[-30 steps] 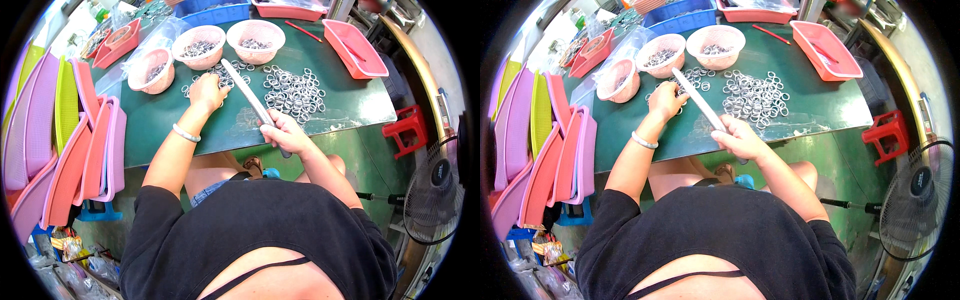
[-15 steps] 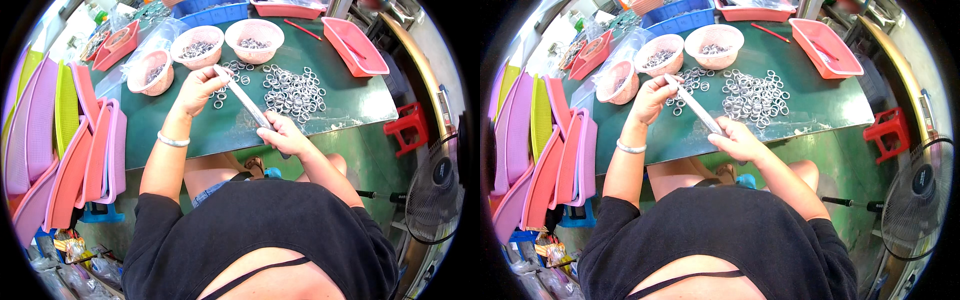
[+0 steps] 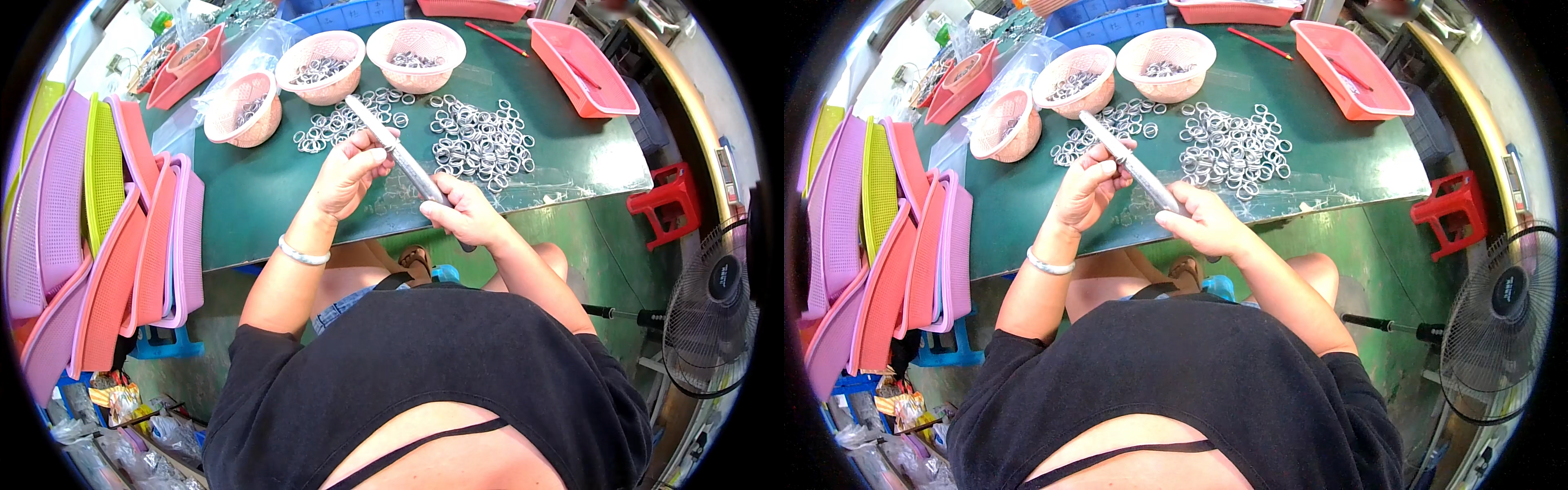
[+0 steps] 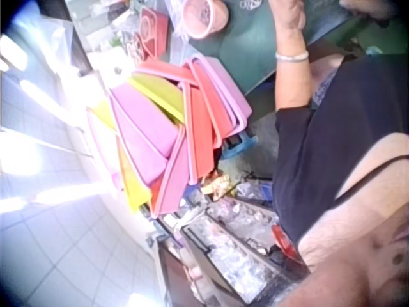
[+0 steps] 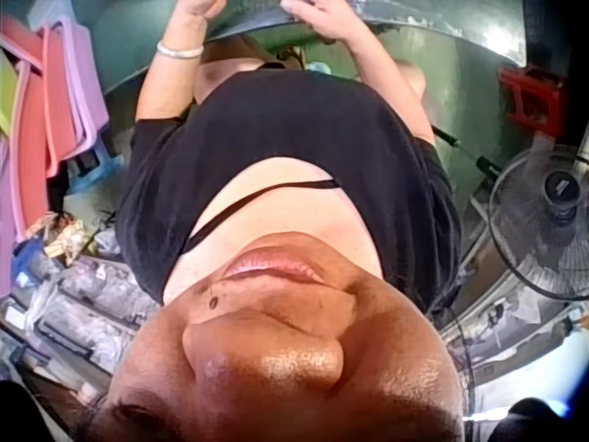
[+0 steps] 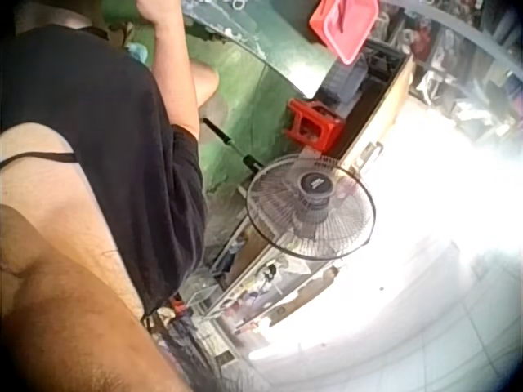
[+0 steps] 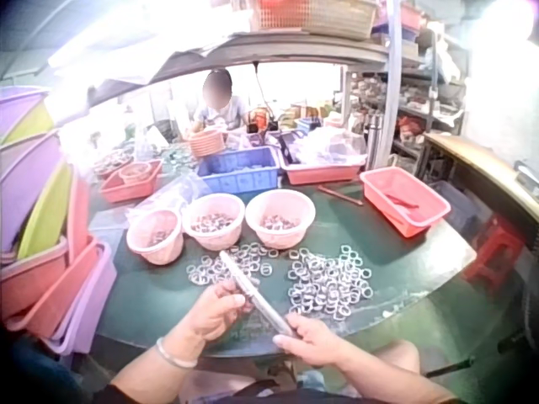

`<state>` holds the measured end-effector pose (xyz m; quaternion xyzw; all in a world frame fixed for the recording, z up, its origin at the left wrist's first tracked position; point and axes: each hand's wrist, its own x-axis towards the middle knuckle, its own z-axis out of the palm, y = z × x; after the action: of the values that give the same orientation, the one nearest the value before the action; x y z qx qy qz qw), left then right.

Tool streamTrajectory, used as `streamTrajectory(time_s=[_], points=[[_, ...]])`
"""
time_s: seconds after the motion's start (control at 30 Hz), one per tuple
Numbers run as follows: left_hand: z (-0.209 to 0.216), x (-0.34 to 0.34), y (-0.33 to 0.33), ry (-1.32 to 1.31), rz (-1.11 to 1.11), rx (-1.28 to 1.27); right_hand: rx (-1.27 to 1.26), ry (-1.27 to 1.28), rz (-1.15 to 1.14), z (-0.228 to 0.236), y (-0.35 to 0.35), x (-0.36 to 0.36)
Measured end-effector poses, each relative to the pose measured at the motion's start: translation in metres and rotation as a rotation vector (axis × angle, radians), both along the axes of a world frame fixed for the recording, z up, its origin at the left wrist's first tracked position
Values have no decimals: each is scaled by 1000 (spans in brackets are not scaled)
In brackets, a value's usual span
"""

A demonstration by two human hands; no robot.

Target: The person repeatedly picks up small metal rings from a table and files their edges using a metal file. They handle the rings one at a time, filing each ring and placing it back on the table.

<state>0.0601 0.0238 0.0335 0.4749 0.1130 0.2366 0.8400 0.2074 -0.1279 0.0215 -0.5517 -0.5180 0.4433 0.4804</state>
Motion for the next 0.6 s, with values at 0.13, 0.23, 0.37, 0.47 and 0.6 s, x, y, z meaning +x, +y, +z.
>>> streamTrajectory(time_s=[0.13,0.23,0.37,0.47,0.6], points=[[-7,2,0,3,3,11,-6,-17,0,0,0,1],[-9,4,-4,27,40,16,-3,-21,2,-2,0,2],[-9,3,-6,30,54,3,47,2,18,-7,1,2],[-11,3,-6,44,71,19,56,29,26,-8,1,2],[-9,5,-7,43,108,79,77,-11,17,-6,2,1]])
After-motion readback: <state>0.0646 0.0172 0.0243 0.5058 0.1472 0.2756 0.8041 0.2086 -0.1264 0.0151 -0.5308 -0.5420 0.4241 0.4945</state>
